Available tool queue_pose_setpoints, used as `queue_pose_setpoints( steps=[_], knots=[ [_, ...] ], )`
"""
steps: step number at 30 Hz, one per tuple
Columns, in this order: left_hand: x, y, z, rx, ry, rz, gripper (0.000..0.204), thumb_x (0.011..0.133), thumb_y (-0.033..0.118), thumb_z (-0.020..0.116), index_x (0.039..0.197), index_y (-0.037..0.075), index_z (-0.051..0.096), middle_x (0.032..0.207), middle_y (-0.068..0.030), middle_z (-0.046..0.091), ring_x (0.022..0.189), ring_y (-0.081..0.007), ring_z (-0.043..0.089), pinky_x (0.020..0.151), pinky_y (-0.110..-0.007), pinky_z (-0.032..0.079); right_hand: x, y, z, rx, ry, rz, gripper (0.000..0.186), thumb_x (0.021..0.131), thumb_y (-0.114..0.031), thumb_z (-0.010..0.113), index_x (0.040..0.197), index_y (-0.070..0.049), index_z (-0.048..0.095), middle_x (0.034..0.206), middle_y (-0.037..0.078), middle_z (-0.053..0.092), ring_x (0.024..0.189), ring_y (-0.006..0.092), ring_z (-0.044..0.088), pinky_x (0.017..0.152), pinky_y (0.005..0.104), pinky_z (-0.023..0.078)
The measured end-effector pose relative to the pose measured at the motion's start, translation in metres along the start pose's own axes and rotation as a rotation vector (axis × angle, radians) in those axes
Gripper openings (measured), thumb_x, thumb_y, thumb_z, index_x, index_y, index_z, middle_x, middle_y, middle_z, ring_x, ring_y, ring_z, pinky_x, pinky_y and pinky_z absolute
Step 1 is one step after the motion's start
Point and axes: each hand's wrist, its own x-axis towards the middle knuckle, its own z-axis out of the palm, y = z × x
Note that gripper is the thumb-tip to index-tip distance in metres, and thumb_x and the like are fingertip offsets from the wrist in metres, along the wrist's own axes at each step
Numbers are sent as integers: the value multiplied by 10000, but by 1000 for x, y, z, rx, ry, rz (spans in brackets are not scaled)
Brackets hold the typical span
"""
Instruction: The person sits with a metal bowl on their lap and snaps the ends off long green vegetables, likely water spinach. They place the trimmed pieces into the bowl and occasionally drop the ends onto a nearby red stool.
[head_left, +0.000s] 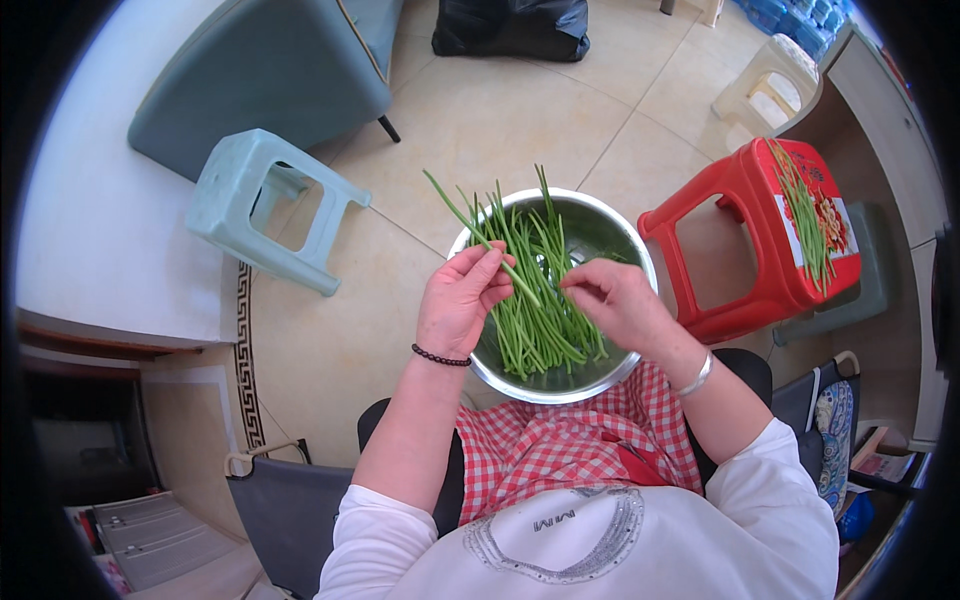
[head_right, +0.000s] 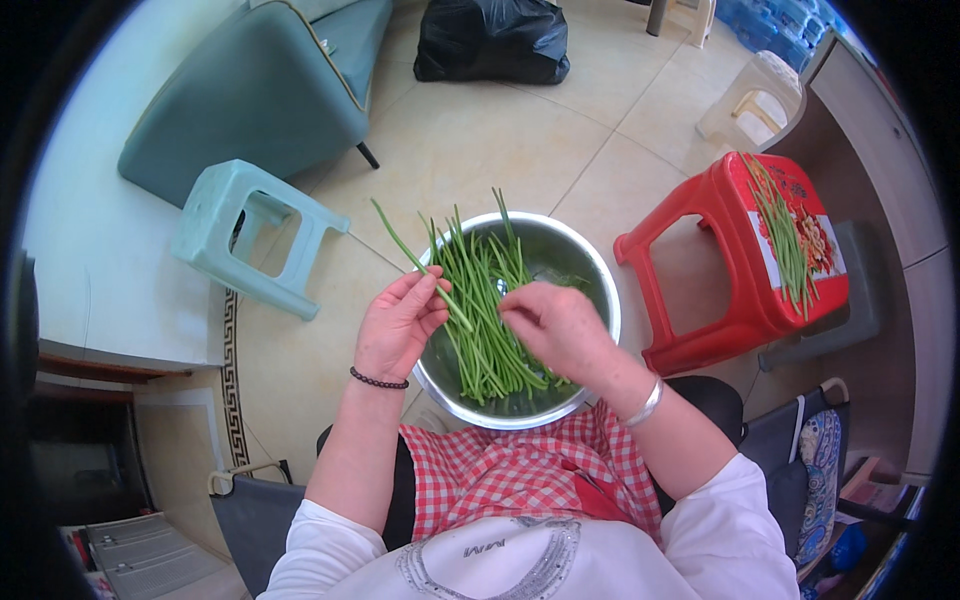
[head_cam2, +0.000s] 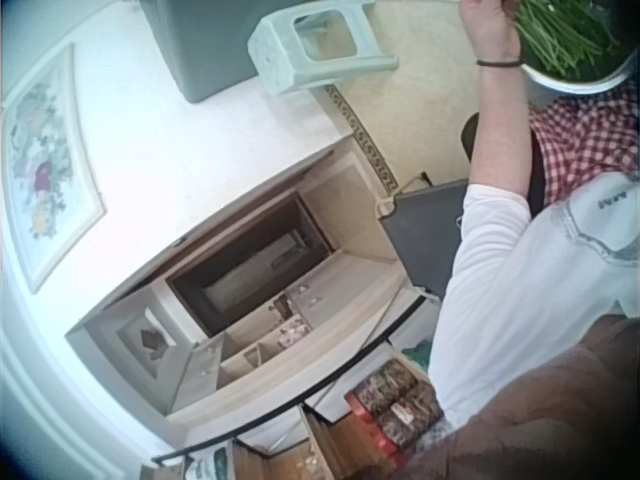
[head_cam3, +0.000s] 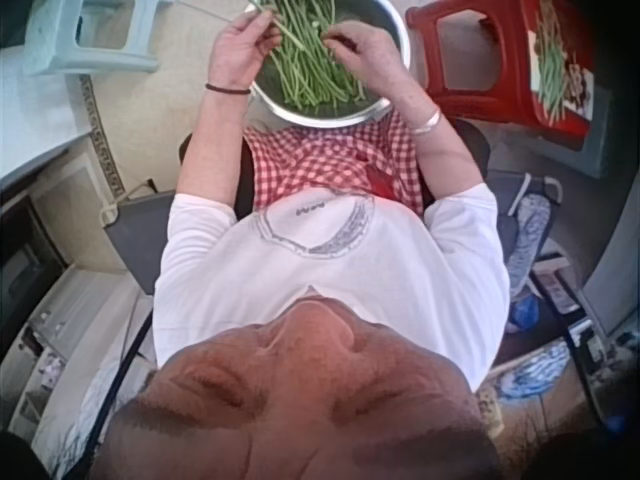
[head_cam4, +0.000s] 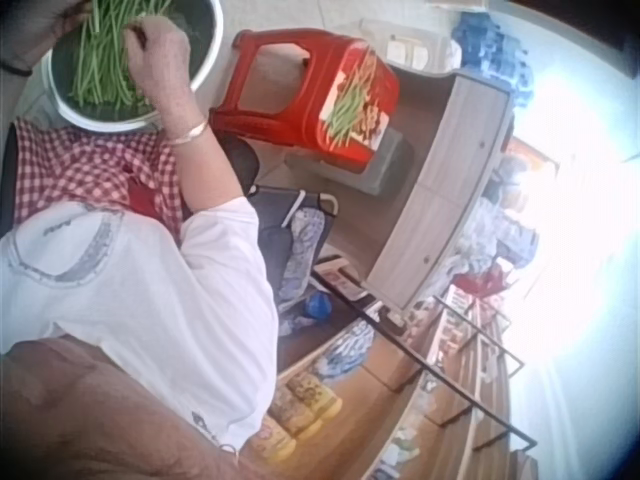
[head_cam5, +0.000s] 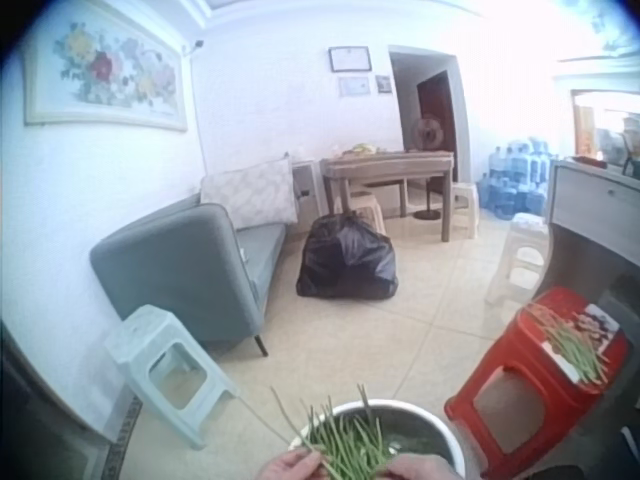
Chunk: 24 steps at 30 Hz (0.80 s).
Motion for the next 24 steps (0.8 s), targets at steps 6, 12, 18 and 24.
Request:
queue_pose_setpoints(
  steps=[6, 12, 18, 24],
  knots=[
    [0, -6, 2, 20, 2, 46, 157, 898, 123, 599, 1004, 8, 613, 896, -63, 651, 730, -92, 613, 660, -206, 539, -9, -20, 8, 143, 36, -8, 122, 801, -76, 648, 906, -14, 653, 773, 118, 621, 662, 228, 617, 596, 300, 487],
    [-1, -10, 7, 25, 16, 69, 128, 911, 108, 574, 998, 21, 607, 894, -69, 650, 734, -106, 625, 668, -220, 546, -11, -19, 12, 172, 98, 52, 104, 802, -57, 639, 889, -2, 652, 770, 116, 619, 636, 197, 610, 575, 284, 482],
    [-1, -14, 8, -33, 23, 64, 130, 901, 113, 591, 983, 14, 613, 895, -77, 650, 742, -114, 625, 668, -222, 547, -11, -16, 15, 189, 140, 57, 100, 801, -55, 637, 887, -2, 643, 766, 110, 616, 626, 184, 608, 566, 279, 482],
    [-1, -14, 8, -55, 13, 76, 129, 897, 115, 599, 969, 10, 617, 887, -82, 649, 742, -118, 623, 669, -225, 547, -13, -13, 19, 114, 198, -65, 90, 777, -28, 635, 864, -8, 636, 766, 106, 615, 623, 195, 611, 560, 285, 489]
  ],
)
